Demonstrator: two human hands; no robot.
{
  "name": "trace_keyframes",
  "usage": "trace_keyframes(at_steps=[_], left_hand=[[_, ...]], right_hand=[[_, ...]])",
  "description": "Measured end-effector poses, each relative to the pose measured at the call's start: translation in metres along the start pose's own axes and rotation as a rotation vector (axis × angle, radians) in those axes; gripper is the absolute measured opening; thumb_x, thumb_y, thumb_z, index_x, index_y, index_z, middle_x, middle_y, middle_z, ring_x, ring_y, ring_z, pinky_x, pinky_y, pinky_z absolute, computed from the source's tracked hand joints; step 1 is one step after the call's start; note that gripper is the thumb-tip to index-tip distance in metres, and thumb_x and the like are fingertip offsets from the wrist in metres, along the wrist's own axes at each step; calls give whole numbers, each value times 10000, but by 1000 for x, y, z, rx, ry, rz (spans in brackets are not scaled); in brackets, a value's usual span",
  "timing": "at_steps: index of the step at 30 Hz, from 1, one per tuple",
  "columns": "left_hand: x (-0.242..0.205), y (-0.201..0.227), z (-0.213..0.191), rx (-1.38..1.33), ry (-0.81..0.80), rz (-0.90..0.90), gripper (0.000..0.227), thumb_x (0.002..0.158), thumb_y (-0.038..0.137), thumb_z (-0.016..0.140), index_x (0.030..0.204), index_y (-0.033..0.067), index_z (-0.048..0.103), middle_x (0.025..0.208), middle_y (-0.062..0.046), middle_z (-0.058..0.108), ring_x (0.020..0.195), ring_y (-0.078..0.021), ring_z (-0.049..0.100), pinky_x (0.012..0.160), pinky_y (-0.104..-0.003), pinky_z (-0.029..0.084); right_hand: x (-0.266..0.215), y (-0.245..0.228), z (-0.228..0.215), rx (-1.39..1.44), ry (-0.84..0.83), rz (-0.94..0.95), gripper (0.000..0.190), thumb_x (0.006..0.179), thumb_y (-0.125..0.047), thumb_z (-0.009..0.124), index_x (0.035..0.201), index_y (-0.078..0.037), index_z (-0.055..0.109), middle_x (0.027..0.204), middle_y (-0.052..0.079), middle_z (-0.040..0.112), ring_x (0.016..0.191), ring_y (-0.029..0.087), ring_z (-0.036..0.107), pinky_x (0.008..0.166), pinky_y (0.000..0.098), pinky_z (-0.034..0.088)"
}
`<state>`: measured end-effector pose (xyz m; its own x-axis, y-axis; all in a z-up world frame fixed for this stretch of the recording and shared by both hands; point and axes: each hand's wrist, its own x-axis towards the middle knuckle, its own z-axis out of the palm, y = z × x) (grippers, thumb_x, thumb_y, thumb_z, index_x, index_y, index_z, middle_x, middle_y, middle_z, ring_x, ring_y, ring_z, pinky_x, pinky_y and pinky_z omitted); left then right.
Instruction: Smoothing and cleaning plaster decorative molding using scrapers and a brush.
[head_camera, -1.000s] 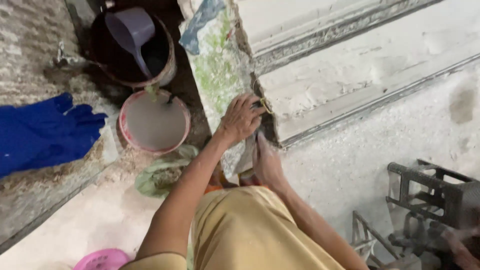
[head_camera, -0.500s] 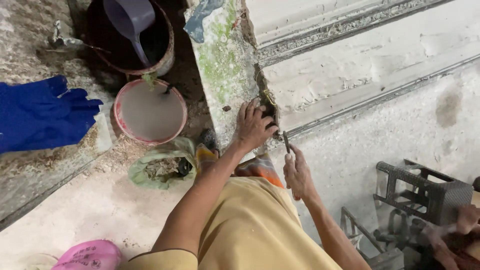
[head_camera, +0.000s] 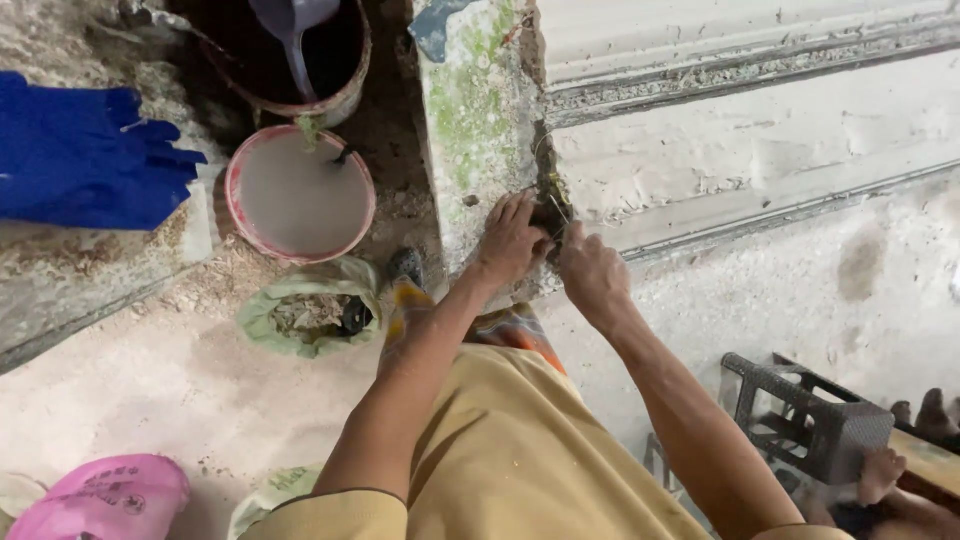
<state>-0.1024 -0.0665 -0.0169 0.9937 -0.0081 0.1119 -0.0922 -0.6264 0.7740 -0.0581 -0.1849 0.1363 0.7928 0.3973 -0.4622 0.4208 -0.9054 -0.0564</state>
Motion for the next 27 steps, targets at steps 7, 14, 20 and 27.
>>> trace_keyframes(at_steps=[7,14,20,27], left_hand=[[-13,-1,-9,-37,42,-39,121,758,232,813,796,116,820,1413,-228,502,1400,-420,378,1208,-495,287],[-17,1,-17,-47,49,-33,138,773,249,820,782,112,803,1357,-140,536,1397,-354,402,1222,-476,307],[-10,8,0,-79,170,-62,279,689,246,824,924,96,813,1335,-183,506,1361,-417,365,1187,-525,257],[-11,7,-4,-11,-60,-78,167,812,282,788,815,117,818,1408,-156,489,1426,-385,299,1227,-530,202]], right_hand=[[7,15,32,-104,-19,-51,282,981,-188,514,1162,28,493,785,318,689,716,520,693,633,618,551],[-5,39,17,34,-126,-74,211,992,-156,464,1123,10,477,791,216,679,728,368,672,626,469,533],[-28,19,-3,363,52,-76,433,934,-146,475,1312,54,404,749,195,727,541,356,696,425,503,537],[7,25,26,-10,-35,-5,265,1095,-232,423,1112,10,528,696,274,681,594,474,681,513,606,510]])
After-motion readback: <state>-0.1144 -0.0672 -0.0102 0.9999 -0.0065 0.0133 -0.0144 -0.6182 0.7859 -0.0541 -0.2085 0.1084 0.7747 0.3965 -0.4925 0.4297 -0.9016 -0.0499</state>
